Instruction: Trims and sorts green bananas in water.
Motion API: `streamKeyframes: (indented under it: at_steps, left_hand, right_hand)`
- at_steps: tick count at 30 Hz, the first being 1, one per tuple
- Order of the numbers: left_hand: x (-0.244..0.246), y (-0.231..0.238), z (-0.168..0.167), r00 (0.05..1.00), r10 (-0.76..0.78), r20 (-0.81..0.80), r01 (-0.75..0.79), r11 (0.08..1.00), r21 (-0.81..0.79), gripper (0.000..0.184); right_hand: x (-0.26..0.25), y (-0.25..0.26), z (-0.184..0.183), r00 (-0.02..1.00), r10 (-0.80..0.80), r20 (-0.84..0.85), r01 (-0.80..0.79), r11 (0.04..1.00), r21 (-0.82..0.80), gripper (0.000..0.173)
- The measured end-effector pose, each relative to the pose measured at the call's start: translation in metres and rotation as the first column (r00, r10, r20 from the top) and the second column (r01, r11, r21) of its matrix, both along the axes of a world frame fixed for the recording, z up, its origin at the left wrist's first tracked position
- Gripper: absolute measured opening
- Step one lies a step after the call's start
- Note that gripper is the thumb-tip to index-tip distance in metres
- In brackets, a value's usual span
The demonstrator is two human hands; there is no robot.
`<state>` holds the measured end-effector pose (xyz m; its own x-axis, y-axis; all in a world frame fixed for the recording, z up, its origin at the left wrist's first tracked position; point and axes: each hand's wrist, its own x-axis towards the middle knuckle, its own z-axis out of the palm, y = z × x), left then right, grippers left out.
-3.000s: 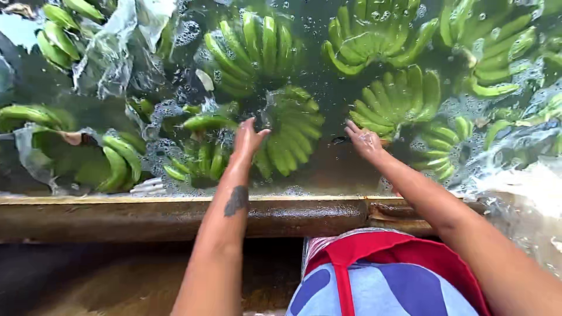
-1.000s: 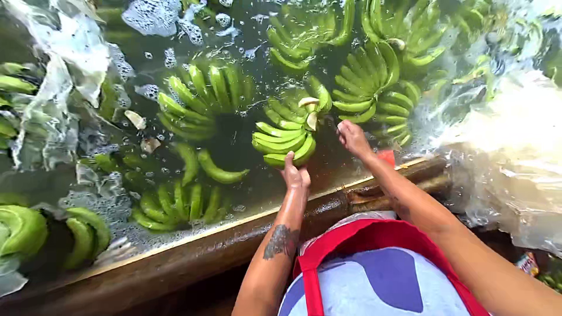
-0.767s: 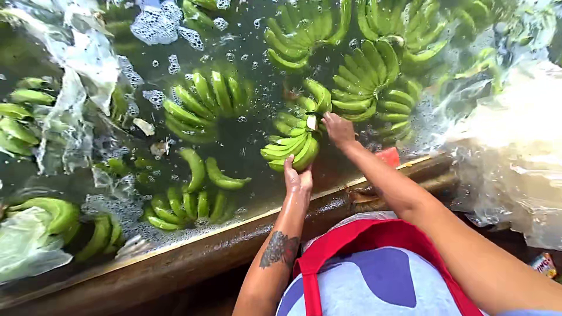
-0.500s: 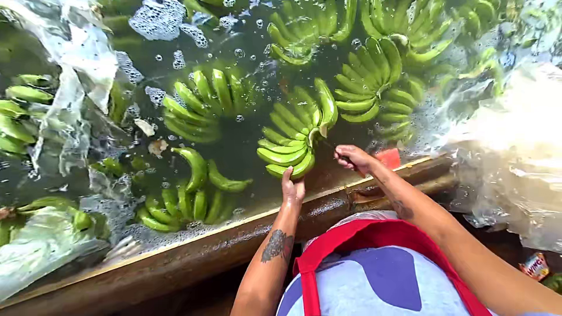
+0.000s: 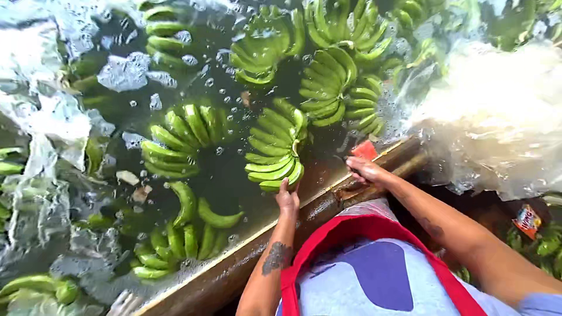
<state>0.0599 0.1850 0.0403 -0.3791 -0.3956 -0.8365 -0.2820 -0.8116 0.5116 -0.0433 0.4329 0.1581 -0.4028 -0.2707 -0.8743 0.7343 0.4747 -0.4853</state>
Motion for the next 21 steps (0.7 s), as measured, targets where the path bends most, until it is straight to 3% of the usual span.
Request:
streamKeyframes:
  at_steps: [3,5,7,9,11,13,15,18,21]
  left_hand:
    - [-0.002,-0.009,-0.011,0.994,-0.071,-0.082,0.068,0.997,-0.04,0.084]
    - [-0.009,-0.009,-0.013,0.994,-0.01,-0.111,-0.003,0.994,-0.113,0.096]
    - [-0.021,-0.005,-0.011,0.998,0.037,-0.043,-0.047,0.962,-0.269,0.101]
    - [-0.03,-0.004,-0.007,0.992,-0.065,0.11,0.11,0.869,-0.483,0.108]
    - [-0.041,-0.001,0.006,0.957,-0.171,0.235,0.286,0.697,-0.658,0.111]
    - [-0.048,0.0,0.022,0.934,-0.276,0.226,0.348,0.562,-0.751,0.109]
    - [-0.057,0.003,0.031,0.901,-0.378,0.214,0.395,0.507,-0.766,0.103]
    - [-0.081,0.009,0.042,0.84,-0.488,0.235,0.492,0.504,-0.71,0.085]
    - [-0.114,0.021,0.051,0.807,-0.565,0.173,0.537,0.58,-0.613,0.068]
  right_hand:
    - [0.025,0.104,-0.011,0.976,-0.112,-0.187,0.149,0.969,0.199,0.032]
    - [0.043,0.145,0.001,0.952,-0.157,-0.264,0.229,0.935,0.271,0.031]
    - [0.064,0.166,0.015,0.914,-0.193,-0.357,0.305,0.906,0.294,0.029]
    - [0.092,0.179,0.024,0.883,-0.192,-0.428,0.348,0.88,0.324,0.029]
    - [0.121,0.185,0.026,0.881,-0.154,-0.446,0.346,0.855,0.386,0.034]
    - [0.143,0.178,0.027,0.908,-0.115,-0.402,0.297,0.855,0.425,0.035]
    - [0.158,0.171,0.027,0.928,-0.106,-0.356,0.264,0.863,0.43,0.032]
    - [0.162,0.167,0.013,0.932,-0.169,-0.322,0.294,0.87,0.396,0.023]
    - [0.134,0.167,0.0,0.928,-0.089,-0.363,0.238,0.89,0.39,0.021]
